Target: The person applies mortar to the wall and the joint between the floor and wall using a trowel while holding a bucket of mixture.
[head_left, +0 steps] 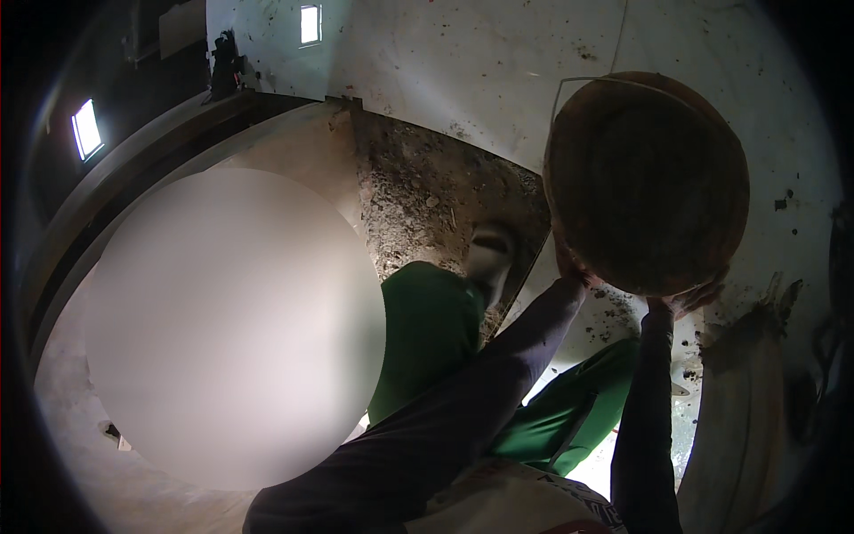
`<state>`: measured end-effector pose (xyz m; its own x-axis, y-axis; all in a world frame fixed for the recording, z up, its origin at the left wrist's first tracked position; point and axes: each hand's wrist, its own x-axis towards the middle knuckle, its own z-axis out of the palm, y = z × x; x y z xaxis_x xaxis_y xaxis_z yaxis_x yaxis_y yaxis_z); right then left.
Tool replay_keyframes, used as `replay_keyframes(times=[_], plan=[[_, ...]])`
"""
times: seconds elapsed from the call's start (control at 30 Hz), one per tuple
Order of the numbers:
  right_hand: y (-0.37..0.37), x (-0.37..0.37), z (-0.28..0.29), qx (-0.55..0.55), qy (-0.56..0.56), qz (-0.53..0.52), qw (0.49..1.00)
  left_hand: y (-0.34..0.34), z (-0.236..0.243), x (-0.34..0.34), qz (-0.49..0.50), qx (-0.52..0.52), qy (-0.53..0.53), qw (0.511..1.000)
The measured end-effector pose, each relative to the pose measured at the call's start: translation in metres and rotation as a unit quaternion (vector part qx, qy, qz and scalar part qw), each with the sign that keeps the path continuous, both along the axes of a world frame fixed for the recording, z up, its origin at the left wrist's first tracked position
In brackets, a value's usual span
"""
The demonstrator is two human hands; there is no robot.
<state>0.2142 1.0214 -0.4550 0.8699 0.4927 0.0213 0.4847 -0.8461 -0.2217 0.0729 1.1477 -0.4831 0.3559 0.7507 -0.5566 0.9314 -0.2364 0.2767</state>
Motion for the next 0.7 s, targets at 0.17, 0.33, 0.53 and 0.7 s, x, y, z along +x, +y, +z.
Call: replay_keyframes(times=[0.17,0.33,0.53,0.7], plan=[[0.003,0.006,-0.009,-0.009,-0.018,-0.003,1.000,0.007,0.007,0.003,-0.008,-0.011,-0.008,1.000],[-0.003,0.010,-0.031,-0.019,-0.061,-0.004,0.998,0.014,0.001,0.000,-0.030,-0.020,-0.016,0.999],[-0.013,0.000,-0.041,-0.003,-0.105,-0.007,0.994,0.016,-0.010,-0.024,-0.060,-0.039,-0.045,0.996],[-0.006,0.002,-0.016,0.018,-0.109,0.041,0.993,0.033,0.016,-0.034,-0.123,-0.054,-0.113,0.984]])
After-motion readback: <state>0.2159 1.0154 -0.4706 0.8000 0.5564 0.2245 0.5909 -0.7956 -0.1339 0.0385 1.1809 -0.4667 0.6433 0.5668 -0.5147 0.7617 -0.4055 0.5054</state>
